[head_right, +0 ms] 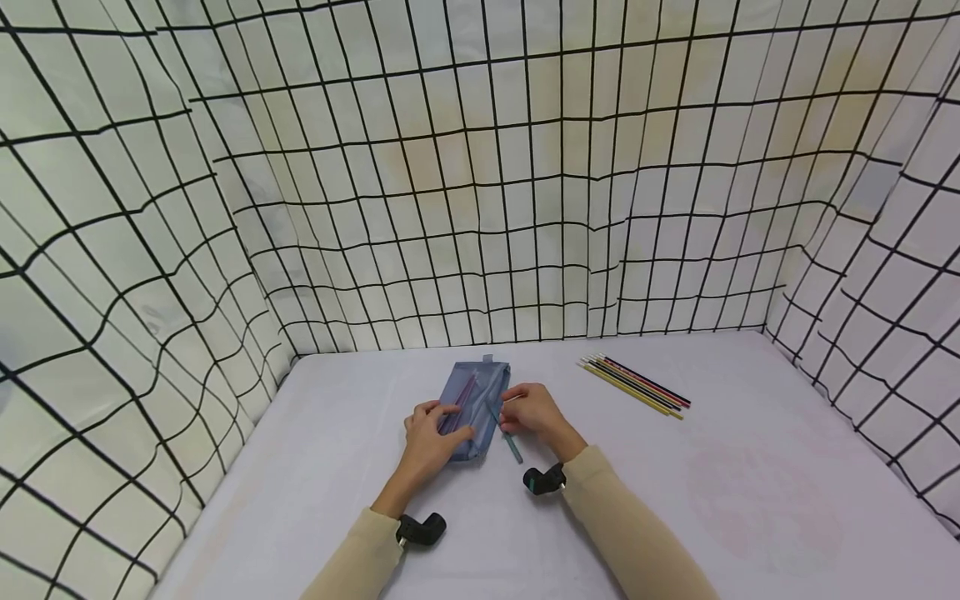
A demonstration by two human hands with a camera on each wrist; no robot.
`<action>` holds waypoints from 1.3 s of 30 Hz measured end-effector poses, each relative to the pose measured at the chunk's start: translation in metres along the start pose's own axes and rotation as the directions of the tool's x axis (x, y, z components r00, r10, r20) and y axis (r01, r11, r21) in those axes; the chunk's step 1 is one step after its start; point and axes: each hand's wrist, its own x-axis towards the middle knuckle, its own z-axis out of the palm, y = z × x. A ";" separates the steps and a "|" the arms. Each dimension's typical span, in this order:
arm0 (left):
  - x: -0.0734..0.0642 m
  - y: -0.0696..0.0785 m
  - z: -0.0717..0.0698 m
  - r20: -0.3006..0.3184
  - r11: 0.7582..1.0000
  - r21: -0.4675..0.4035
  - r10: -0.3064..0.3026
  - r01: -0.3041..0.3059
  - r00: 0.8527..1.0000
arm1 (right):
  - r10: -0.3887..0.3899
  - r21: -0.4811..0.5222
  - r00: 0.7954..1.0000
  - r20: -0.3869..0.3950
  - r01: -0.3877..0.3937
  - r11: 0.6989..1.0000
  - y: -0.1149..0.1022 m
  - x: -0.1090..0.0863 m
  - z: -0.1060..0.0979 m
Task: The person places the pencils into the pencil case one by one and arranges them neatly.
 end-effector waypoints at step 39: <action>0.000 0.000 0.000 0.004 1.000 -0.004 0.001 -0.001 1.000 | 0.109 0.084 0.994 0.013 -0.110 0.990 -0.010 0.012 0.007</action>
